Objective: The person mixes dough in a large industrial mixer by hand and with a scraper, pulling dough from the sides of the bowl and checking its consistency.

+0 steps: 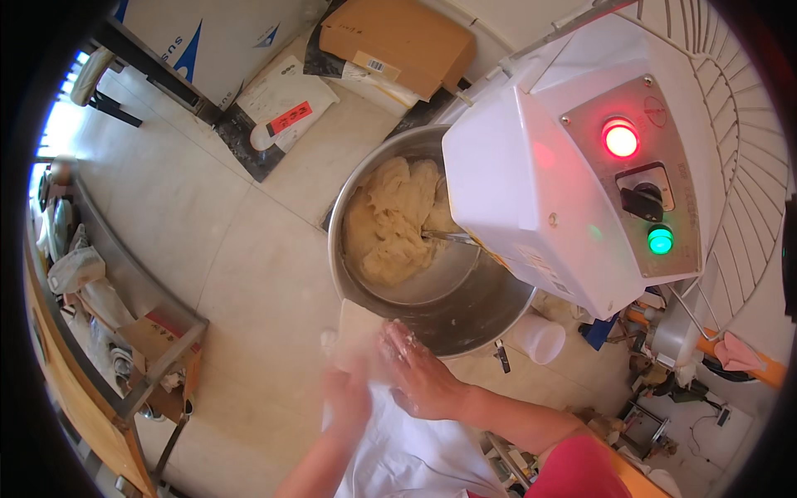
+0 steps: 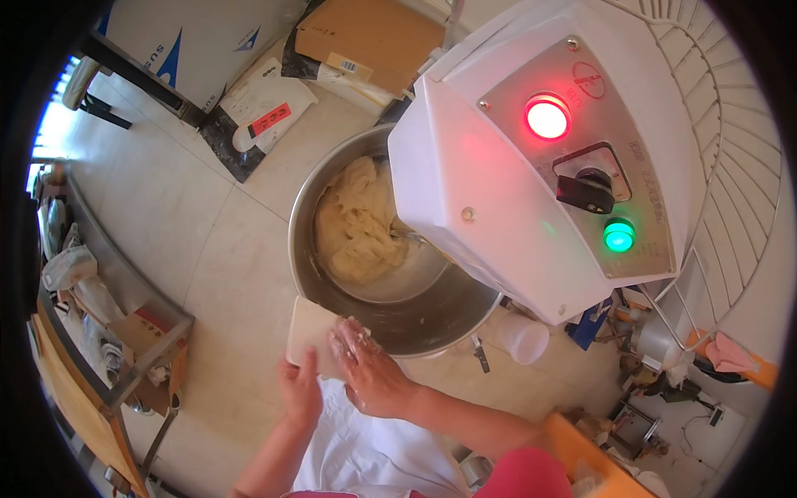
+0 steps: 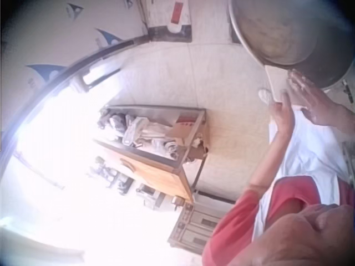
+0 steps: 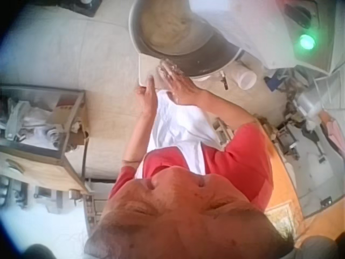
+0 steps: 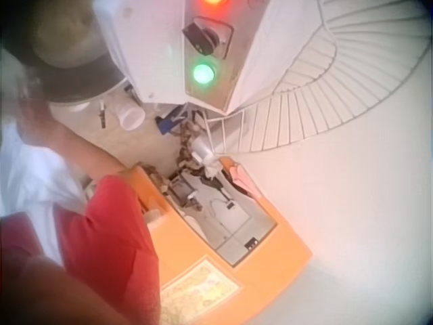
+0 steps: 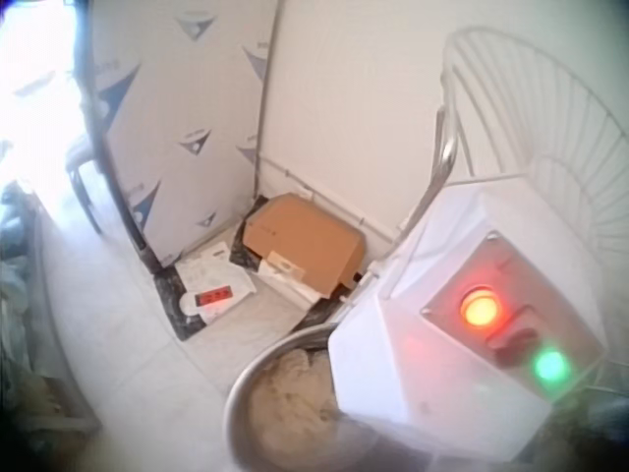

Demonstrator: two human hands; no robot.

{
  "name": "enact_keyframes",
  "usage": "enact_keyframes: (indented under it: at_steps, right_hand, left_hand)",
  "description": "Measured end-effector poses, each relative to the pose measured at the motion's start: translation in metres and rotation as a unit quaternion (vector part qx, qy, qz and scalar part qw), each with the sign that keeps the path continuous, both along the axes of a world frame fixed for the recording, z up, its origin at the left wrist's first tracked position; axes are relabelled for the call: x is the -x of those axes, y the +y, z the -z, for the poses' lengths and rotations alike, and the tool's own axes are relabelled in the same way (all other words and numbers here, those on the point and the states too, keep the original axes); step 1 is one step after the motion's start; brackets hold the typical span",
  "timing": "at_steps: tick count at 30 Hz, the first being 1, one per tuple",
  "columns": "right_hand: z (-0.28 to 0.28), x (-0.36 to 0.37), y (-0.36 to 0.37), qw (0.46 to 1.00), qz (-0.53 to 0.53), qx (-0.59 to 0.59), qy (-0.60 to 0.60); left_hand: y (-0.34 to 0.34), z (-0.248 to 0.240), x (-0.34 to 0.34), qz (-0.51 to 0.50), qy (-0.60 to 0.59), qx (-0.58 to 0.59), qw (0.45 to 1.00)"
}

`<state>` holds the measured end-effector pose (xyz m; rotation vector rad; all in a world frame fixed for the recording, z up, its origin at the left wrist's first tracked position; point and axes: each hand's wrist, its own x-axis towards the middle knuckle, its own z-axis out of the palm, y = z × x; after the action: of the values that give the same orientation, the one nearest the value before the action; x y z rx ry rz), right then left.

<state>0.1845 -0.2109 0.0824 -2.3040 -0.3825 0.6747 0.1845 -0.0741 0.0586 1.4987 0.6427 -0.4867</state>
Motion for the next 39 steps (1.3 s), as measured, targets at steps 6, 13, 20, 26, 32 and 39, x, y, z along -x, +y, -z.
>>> enact_keyframes:
  at_steps: [6,13,20,26,32,39]
  right_hand:
    - [0.025,0.0,-0.026,0.993,0.083,0.077,-0.021]
    - [0.117,-0.019,-0.079,0.944,0.132,0.271,0.135]
    - [0.265,0.005,-0.073,0.921,-0.035,0.379,0.083]
    - [0.3,-0.013,-0.107,0.87,0.172,0.462,-0.001]
    - [0.263,0.015,-0.105,0.906,0.006,0.422,0.013]
    - [0.266,0.029,-0.066,0.927,-0.016,0.374,-0.003]
  left_hand:
    - [-0.023,0.004,-0.007,0.148,0.013,0.23,0.962]
    - [0.018,0.01,0.023,0.216,0.004,0.224,0.95]
    - [0.073,0.028,0.065,0.251,0.04,0.104,0.962]
    - [0.076,0.024,0.07,0.203,0.073,0.112,0.97]
    - [0.063,0.031,0.076,0.245,0.114,0.152,0.951]
    - [0.051,0.023,0.059,0.291,0.09,0.175,0.936]
